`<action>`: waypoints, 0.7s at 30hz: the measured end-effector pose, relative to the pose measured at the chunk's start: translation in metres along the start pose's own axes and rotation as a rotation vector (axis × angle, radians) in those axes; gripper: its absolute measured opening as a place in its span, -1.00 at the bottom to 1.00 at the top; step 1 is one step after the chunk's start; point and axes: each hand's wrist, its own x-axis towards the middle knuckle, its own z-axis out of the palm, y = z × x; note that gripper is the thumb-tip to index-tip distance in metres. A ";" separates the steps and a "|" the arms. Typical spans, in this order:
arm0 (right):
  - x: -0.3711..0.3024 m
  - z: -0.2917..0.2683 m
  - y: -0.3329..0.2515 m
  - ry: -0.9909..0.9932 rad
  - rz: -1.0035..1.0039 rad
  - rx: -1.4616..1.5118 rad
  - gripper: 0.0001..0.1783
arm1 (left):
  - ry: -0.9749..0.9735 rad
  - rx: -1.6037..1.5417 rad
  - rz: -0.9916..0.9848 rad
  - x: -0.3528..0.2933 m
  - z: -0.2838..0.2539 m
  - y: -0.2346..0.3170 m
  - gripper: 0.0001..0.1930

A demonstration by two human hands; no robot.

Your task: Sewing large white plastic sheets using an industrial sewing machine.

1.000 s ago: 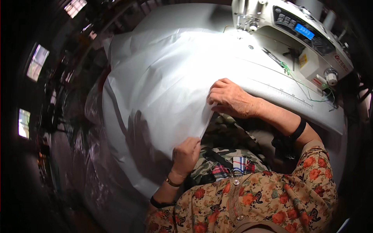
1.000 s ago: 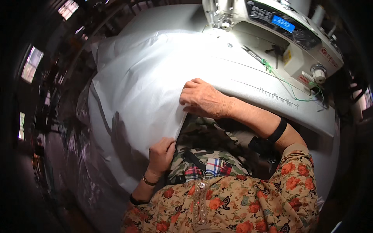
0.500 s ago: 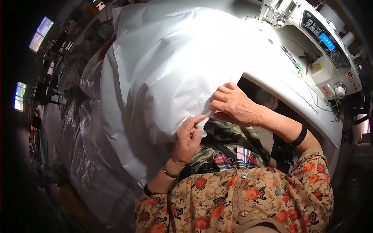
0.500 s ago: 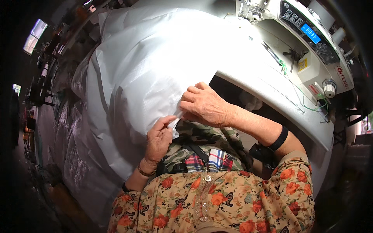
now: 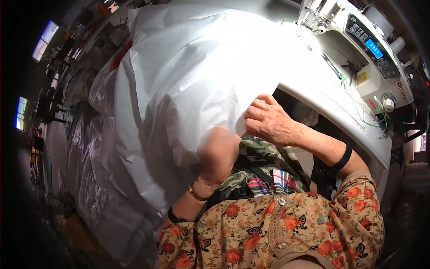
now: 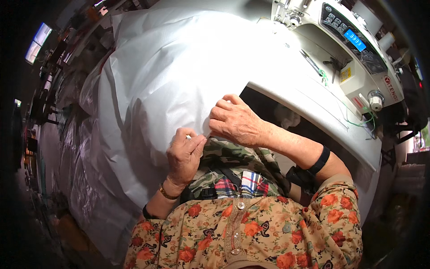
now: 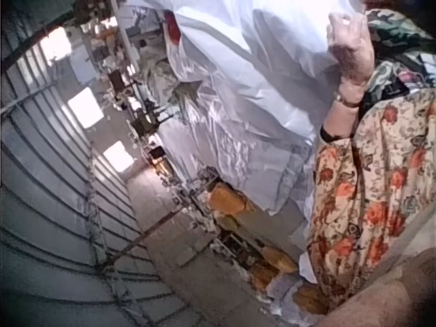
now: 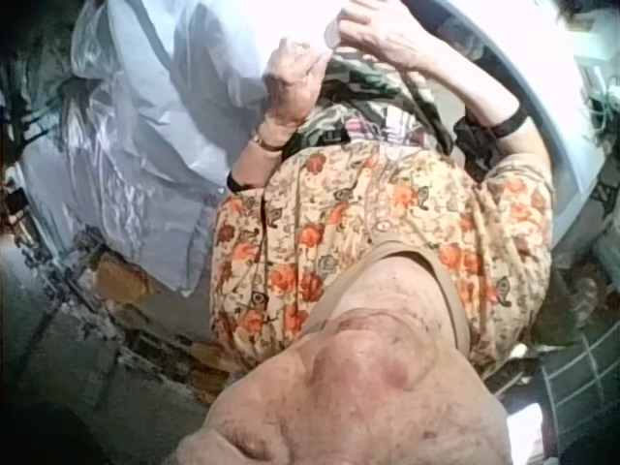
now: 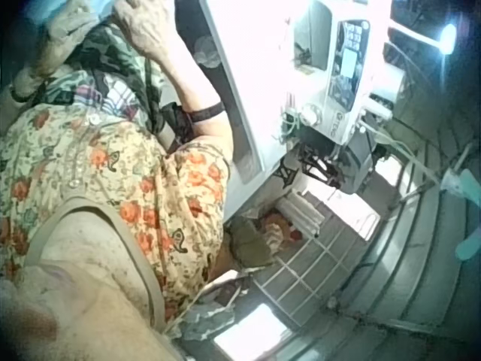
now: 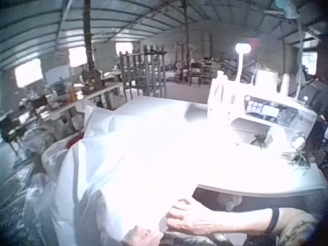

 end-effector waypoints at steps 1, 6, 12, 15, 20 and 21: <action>-0.001 -0.001 0.000 0.000 0.000 -0.001 -0.77 | 0.000 -0.001 0.001 0.000 -0.002 0.003 -0.90; 0.003 -0.006 0.004 0.003 0.073 0.040 -0.75 | -0.016 0.004 0.053 -0.004 -0.004 0.004 -0.72; 0.007 -0.016 0.016 -0.004 0.081 -0.017 -0.74 | -0.089 0.055 0.149 0.003 -0.010 0.002 -0.57; 0.005 -0.014 0.018 -0.007 0.073 -0.005 -0.73 | -0.184 0.066 0.118 0.005 -0.014 0.007 -0.63; 0.002 -0.018 0.021 -0.105 0.053 0.001 -0.73 | -0.304 0.124 0.174 0.016 -0.017 0.007 -0.69; 0.003 -0.020 0.022 -0.122 0.041 0.012 -0.73 | -0.340 0.107 0.167 0.020 -0.018 0.009 -0.71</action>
